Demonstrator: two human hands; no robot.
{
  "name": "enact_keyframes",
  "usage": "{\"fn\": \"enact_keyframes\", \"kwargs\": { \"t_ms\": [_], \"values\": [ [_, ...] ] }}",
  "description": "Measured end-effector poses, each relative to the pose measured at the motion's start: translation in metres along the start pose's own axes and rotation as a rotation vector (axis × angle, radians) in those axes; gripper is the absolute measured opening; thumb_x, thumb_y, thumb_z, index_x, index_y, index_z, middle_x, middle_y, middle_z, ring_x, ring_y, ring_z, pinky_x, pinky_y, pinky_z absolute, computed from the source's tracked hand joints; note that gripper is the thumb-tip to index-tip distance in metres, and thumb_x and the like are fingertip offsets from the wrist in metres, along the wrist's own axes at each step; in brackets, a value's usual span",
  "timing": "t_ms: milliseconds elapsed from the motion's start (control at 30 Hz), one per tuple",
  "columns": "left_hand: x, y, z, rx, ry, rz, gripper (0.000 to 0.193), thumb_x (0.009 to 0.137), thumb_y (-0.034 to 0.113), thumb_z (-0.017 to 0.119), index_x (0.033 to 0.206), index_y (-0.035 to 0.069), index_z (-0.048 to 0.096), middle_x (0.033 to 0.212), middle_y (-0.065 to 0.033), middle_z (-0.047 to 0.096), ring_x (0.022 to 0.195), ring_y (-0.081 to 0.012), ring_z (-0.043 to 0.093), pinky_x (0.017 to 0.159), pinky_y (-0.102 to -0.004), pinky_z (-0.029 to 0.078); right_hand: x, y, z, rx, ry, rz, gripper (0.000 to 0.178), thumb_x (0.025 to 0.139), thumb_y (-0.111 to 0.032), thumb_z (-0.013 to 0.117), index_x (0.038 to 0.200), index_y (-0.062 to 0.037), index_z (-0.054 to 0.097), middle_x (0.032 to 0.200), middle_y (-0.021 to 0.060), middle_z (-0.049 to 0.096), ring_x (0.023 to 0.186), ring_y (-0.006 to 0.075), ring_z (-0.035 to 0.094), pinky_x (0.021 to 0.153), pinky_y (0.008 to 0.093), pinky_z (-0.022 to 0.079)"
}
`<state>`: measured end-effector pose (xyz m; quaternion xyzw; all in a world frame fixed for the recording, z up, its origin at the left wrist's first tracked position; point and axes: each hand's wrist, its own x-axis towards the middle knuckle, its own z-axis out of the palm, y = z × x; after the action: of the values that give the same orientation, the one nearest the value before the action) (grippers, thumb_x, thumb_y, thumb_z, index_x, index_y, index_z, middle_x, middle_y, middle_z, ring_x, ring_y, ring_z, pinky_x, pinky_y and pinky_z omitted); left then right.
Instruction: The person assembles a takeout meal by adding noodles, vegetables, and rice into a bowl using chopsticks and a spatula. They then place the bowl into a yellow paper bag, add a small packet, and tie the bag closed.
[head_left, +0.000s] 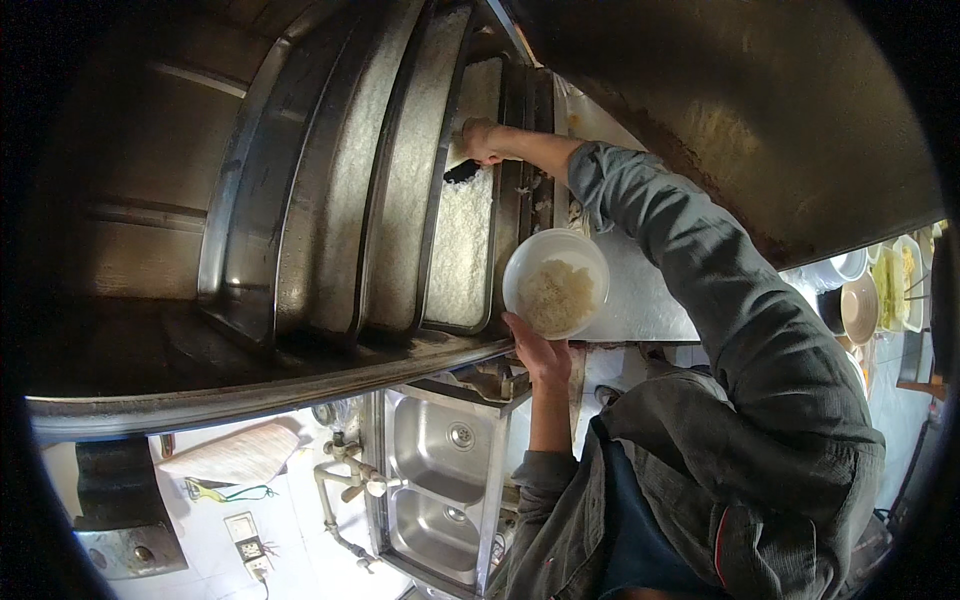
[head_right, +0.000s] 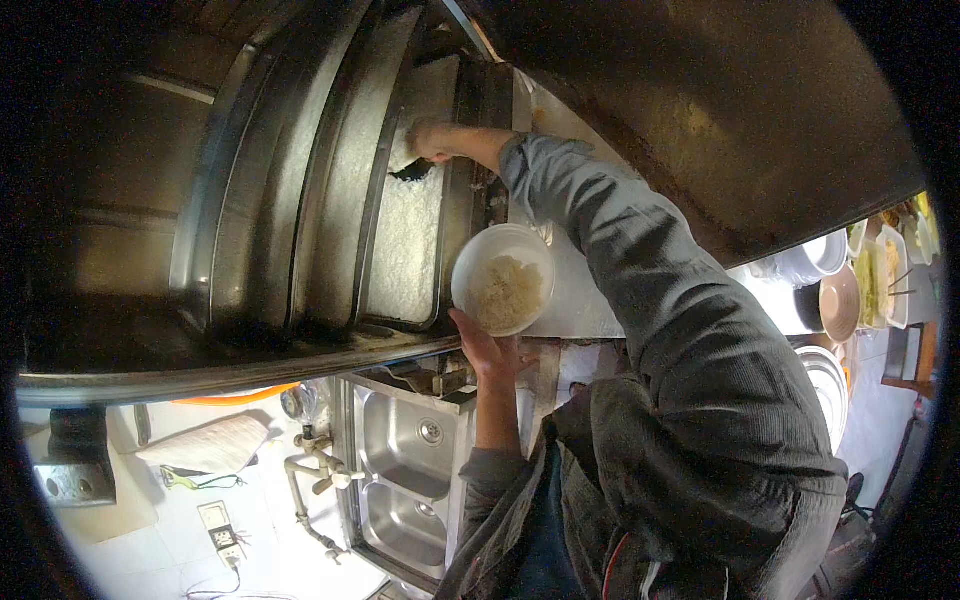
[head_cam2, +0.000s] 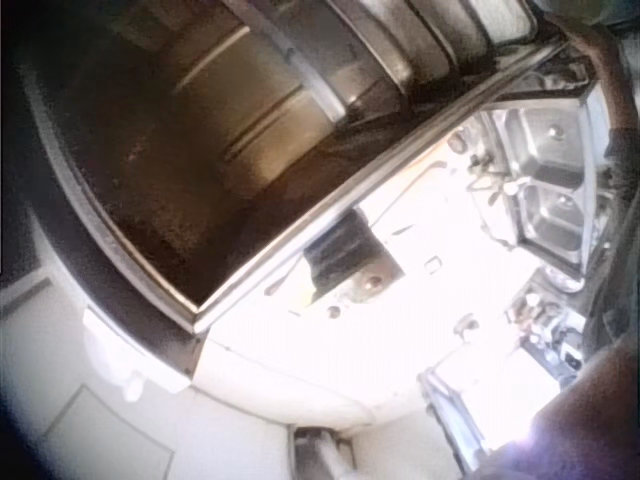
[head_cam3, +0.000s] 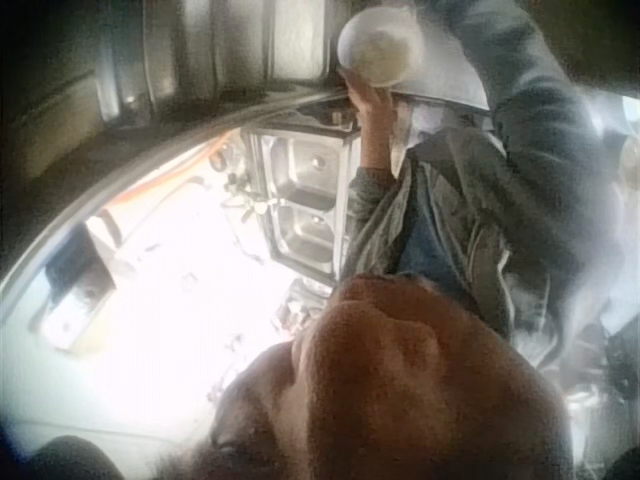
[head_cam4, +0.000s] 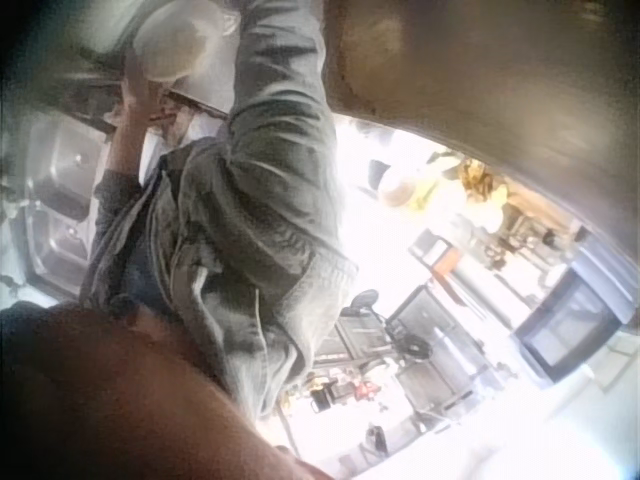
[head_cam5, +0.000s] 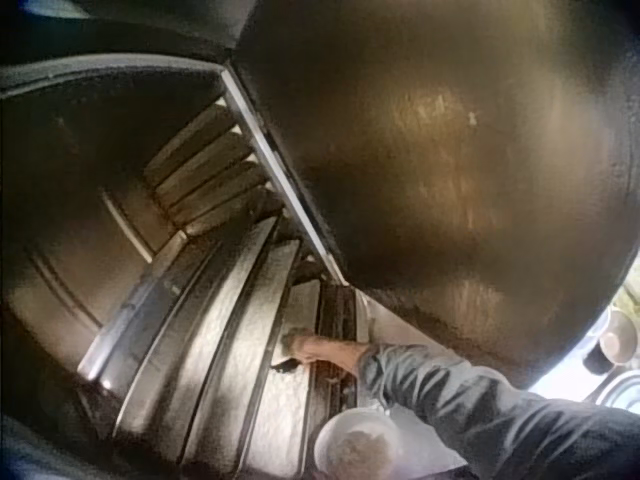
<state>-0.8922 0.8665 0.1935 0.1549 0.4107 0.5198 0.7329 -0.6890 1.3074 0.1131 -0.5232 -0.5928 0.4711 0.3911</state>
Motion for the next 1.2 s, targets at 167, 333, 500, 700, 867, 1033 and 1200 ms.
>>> {"fn": "enact_keyframes", "kwargs": {
  "t_ms": [167,333,500,700,867,1033,1200],
  "values": [
    [0.030,-0.003,-0.011,0.050,-0.167,0.151,0.078,0.099,0.067,0.035,0.153,0.011,0.030,0.154,-0.0129,0.037,0.140,-0.0327,0.041,0.112,-0.0499,0.040,-0.095,-0.101,0.035,-0.343,0.029,-0.040,0.042,0.095,-0.025,0.057,0.062,0.0008,0.063,0.048,0.0089,0.057,0.041,0.0204,0.056,0.043,0.0361,0.047],
    [0.061,-0.004,0.016,0.100,-0.128,0.141,0.080,0.099,0.069,0.027,0.156,0.014,0.021,0.157,-0.0150,0.032,0.141,-0.0330,0.040,0.112,-0.0512,0.041,-0.162,-0.147,0.009,-0.227,0.112,0.001,0.043,0.096,-0.027,0.057,0.066,0.0037,0.063,0.051,0.0103,0.058,0.040,0.0195,0.055,0.042,0.0363,0.045],
    [0.082,-0.006,0.044,0.012,-0.145,0.172,0.074,0.102,0.064,0.027,0.156,0.015,0.020,0.157,-0.0152,0.031,0.142,-0.0334,0.037,0.114,-0.0555,0.038,-0.210,-0.139,-0.011,-0.094,0.036,-0.045,0.044,0.099,-0.025,0.054,0.065,0.0020,0.058,0.052,0.0048,0.054,0.040,0.0133,0.047,0.041,0.0331,0.039],
    [0.099,0.005,0.066,-0.099,-0.139,0.154,0.077,0.100,0.066,0.030,0.157,0.017,0.018,0.161,-0.0088,0.027,0.145,-0.0312,0.034,0.115,-0.0567,0.035,-0.292,-0.128,-0.037,-0.270,0.172,-0.037,0.031,0.099,-0.024,0.055,0.081,-0.0008,0.064,0.061,0.0087,0.062,0.052,0.0167,0.059,0.052,0.0343,0.048],
    [0.116,-0.008,0.068,-0.115,-0.215,0.205,0.076,0.100,0.066,0.030,0.157,0.017,0.020,0.161,-0.0091,0.026,0.145,-0.0306,0.033,0.116,-0.0552,0.034,-0.369,-0.129,-0.026,-1.178,0.355,-0.179,0.029,0.092,-0.010,0.053,0.120,-0.0071,0.060,0.095,0.0197,0.069,0.084,0.0329,0.069,0.073,0.0458,0.055],
    [0.121,-0.007,0.053,-0.133,-0.198,0.227,0.071,0.102,0.063,0.027,0.156,0.017,0.025,0.159,-0.0095,0.030,0.144,-0.0328,0.035,0.116,-0.0567,0.035,-0.403,-0.159,-0.018,-1.053,0.268,0.088,0.054,0.085,-0.002,0.052,0.138,-0.0070,0.050,0.115,0.0207,0.064,0.093,0.0385,0.068,0.080,0.0494,0.056],
    [0.102,-0.008,0.066,-0.108,-0.159,0.186,0.071,0.102,0.063,0.028,0.155,0.017,0.026,0.157,-0.0098,0.035,0.142,-0.0309,0.038,0.114,-0.0557,0.039,-0.435,-0.167,-0.016,-1.203,0.308,-0.077,0.055,0.084,-0.002,0.054,0.139,-0.0072,0.051,0.111,0.0177,0.064,0.095,0.0367,0.068,0.080,0.0475,0.056]
  ]
}}
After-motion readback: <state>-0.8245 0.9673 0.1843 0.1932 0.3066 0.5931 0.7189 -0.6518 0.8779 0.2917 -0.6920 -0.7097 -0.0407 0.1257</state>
